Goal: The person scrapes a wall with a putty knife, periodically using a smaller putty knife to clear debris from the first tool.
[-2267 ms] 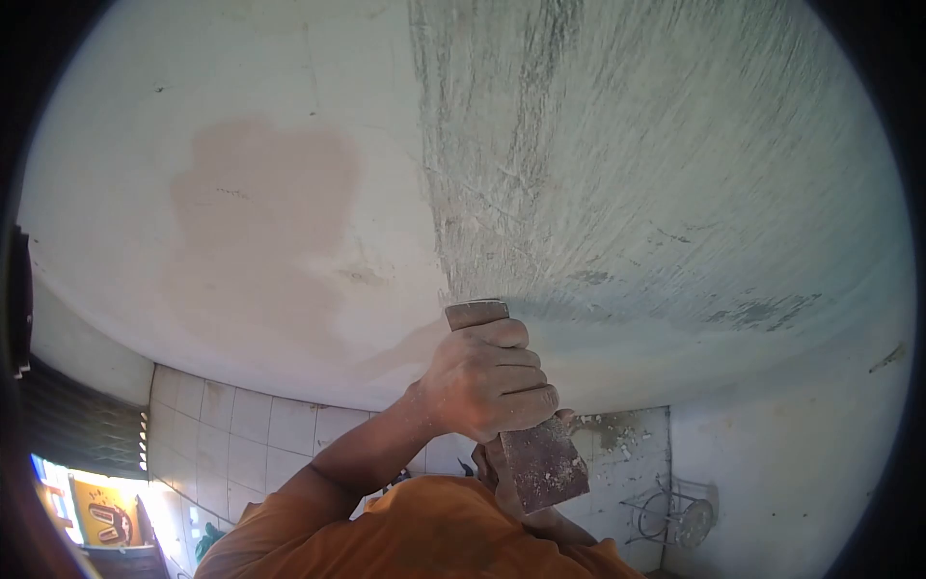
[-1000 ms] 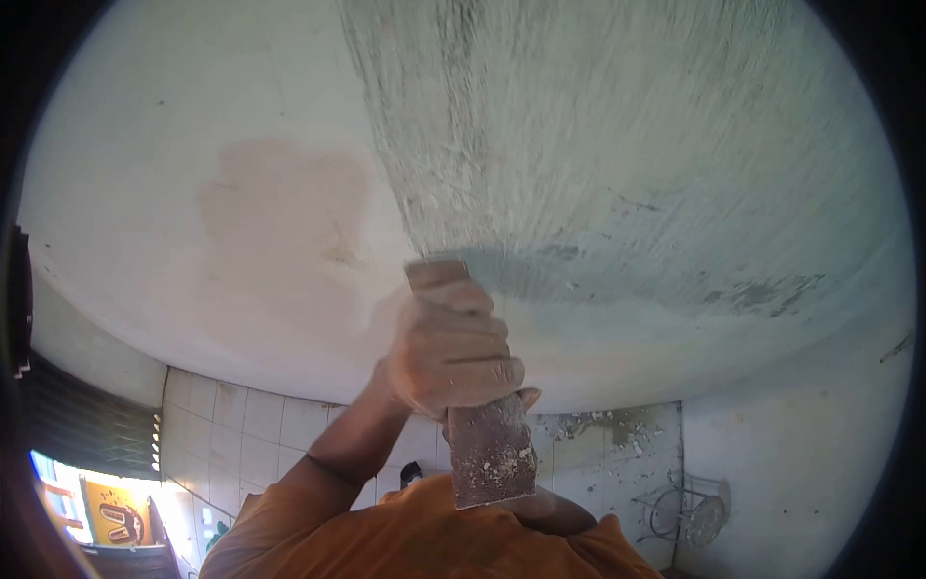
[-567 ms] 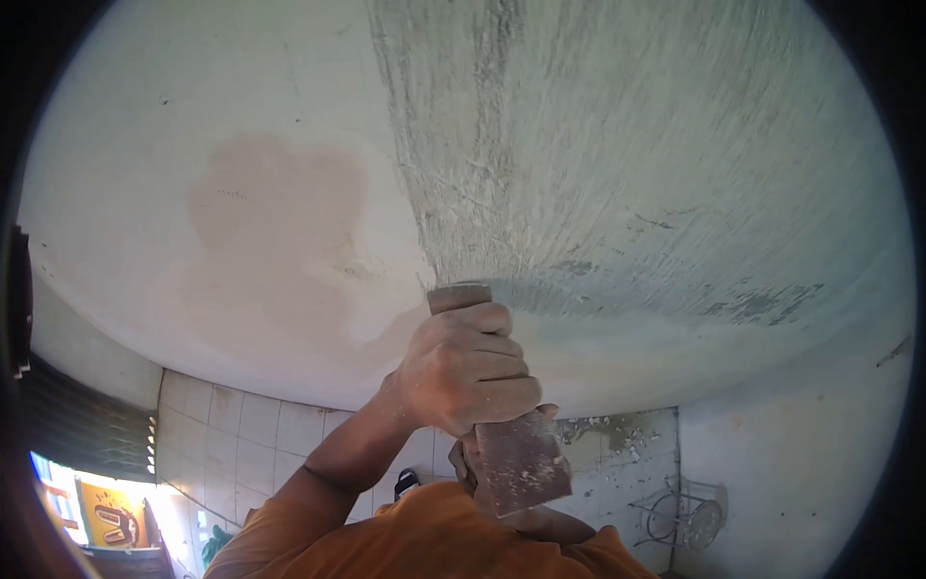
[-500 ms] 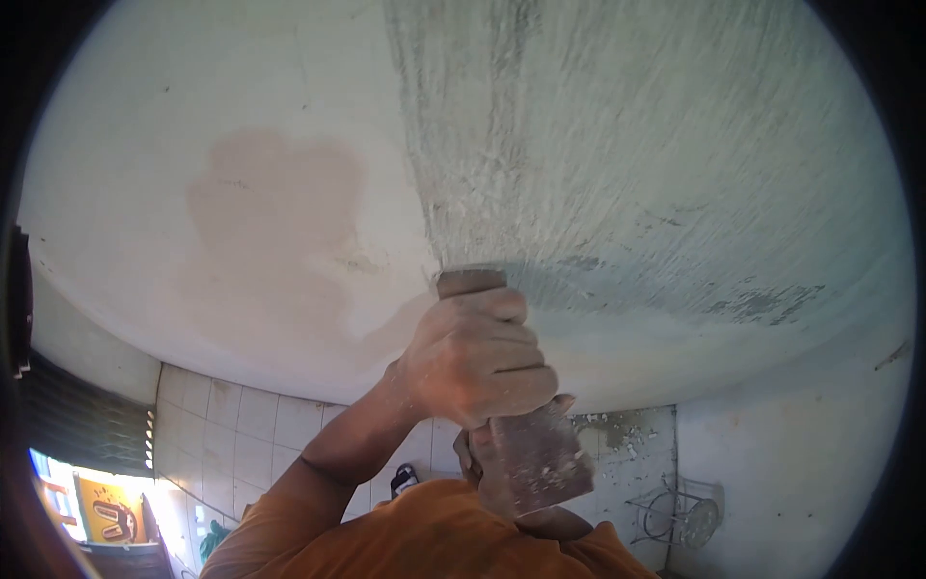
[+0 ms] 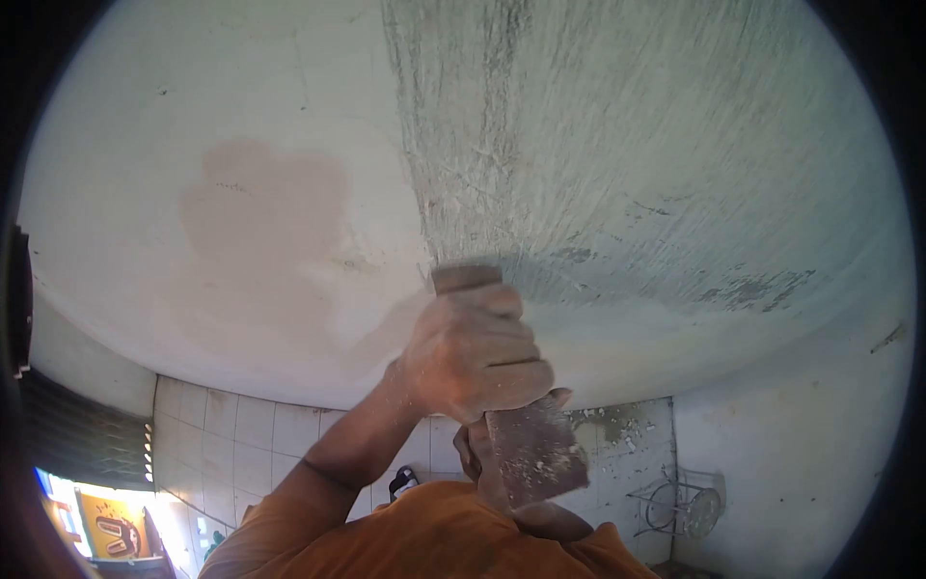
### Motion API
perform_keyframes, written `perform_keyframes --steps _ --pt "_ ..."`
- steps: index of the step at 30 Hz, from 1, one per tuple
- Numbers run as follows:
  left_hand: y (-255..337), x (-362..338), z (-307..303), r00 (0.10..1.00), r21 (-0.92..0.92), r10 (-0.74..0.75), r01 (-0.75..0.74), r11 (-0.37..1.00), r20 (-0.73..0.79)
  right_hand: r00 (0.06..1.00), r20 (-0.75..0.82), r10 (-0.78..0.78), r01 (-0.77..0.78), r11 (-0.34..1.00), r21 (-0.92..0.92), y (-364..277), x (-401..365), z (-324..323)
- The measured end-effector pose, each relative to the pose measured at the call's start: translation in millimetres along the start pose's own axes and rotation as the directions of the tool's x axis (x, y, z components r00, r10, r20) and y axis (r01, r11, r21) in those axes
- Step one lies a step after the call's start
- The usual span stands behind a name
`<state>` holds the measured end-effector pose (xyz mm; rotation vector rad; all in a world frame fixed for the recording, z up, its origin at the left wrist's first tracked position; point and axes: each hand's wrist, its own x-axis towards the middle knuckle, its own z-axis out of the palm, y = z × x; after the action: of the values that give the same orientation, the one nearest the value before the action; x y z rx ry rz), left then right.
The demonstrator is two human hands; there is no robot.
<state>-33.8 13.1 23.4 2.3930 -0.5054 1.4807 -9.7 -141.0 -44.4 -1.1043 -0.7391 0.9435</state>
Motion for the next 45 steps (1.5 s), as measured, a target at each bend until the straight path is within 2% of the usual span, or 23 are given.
perform_keyframes --steps 2,5,6,9,10,11,13,16,19,23,25,26,28,30,32,35,36,39,41,44,45 --pt "-5.1 16.4 -4.2 0.997 0.002 0.060 -0.060 0.998 -0.052 0.997 0.017 -0.071 0.072 0.995 -0.063 -16.3 9.2 5.9" --pt "-0.7 -2.6 -2.2 1.000 0.011 0.002 -0.002 1.000 -0.005 0.993 -0.119 0.009 0.003 0.996 0.094 19.2 -1.4 -0.7" --pt "-0.3 -4.2 -4.2 1.000 0.005 -0.004 0.004 1.000 0.013 0.995 -0.031 0.092 -0.085 0.980 0.181 29.8 -0.2 -7.4" --pt "0.1 -6.2 -5.6 1.000 -0.035 -0.018 0.018 0.999 0.019 0.998 -0.052 -0.043 0.048 0.993 0.112 22.7 -4.8 -0.4" --pt "-0.4 -1.4 -6.3 1.000 -0.055 -0.009 0.008 0.998 -0.004 0.996 -0.080 0.028 -0.019 0.993 0.119 10.1 -7.1 6.1" --pt "-0.9 1.0 -6.9 1.000 -0.073 0.004 -0.006 0.997 -0.026 0.998 -0.058 0.019 -0.011 0.991 0.132 19.3 -7.1 1.0" --pt "0.2 -8.3 -5.8 0.999 -0.040 -0.023 0.024 0.999 0.024 1.000 -0.021 -0.013 0.016 0.986 0.165 41.3 -2.7 -9.4" --pt "-1.3 5.9 -11.6 1.000 0.009 0.013 -0.014 1.000 0.006 1.000 -0.017 0.021 -0.018 0.991 0.132 26.8 -5.4 -5.4" --pt "0.3 8.4 -11.7 0.999 0.024 0.027 -0.027 0.999 -0.017 0.996 -0.025 -0.089 0.090 0.995 0.054 19.7 5.3 -9.1" --pt "-0.3 -14.1 -3.1 0.999 -0.003 -0.040 0.040 0.999 -0.009 0.999 -0.040 -0.023 0.028 0.992 0.127 39.7 1.1 -8.8" --pt "-2.6 -0.1 -7.8 1.000 0.013 0.009 -0.009 1.000 0.003 0.993 -0.114 -0.019 0.031 0.994 0.103 31.6 -0.5 -3.5" --pt "-2.6 6.4 -9.6 1.000 0.019 0.028 -0.028 0.999 0.007 0.992 -0.113 0.063 -0.052 0.994 0.097 16.8 1.3 -6.0" --pt "-1.1 11.6 -10.7 0.999 0.027 0.031 -0.031 0.999 -0.018 0.997 -0.018 0.078 -0.076 0.994 0.084 30.4 0.4 -31.6" --pt "-0.1 8.0 -9.4 1.000 0.050 0.000 0.001 0.999 -0.019 0.998 0.017 0.066 -0.067 0.993 0.097 40.4 -3.5 -36.3" --pt "2.3 -6.5 -3.8 0.998 0.082 -0.068 0.068 0.994 -0.009 0.999 -0.016 0.030 -0.028 0.992 0.127 47.9 -6.1 -28.5" --pt "-0.6 11.3 -9.3 1.000 0.083 -0.001 0.001 0.997 0.000 0.988 -0.144 -0.056 0.070 0.993 0.093 9.8 3.8 -3.8" --pt "0.8 11.7 -10.1 1.000 0.065 -0.009 0.009 0.998 -0.001 0.994 -0.058 -0.095 0.100 0.992 0.080 9.2 4.3 -12.0" --pt "1.9 10.0 -10.0 1.000 0.029 -0.020 0.020 0.999 -0.005 0.997 -0.046 0.058 -0.052 0.990 0.130 22.6 -5.4 -18.7" --pt "0.5 -5.2 -0.7 0.999 0.016 -0.039 0.040 0.999 -0.011 0.998 -0.056 -0.013 0.018 0.994 0.105 32.3 -3.0 -17.7" --pt "-2.7 15.1 -10.2 0.999 0.019 0.045 -0.045 0.999 0.023 0.995 -0.060 -0.082 0.084 0.996 0.035 -5.1 1.9 7.7" --pt "-0.6 12.4 -8.4 1.000 0.011 0.026 -0.026 1.000 0.015 0.994 -0.056 -0.096 0.097 0.995 0.025 -12.1 2.1 10.9"
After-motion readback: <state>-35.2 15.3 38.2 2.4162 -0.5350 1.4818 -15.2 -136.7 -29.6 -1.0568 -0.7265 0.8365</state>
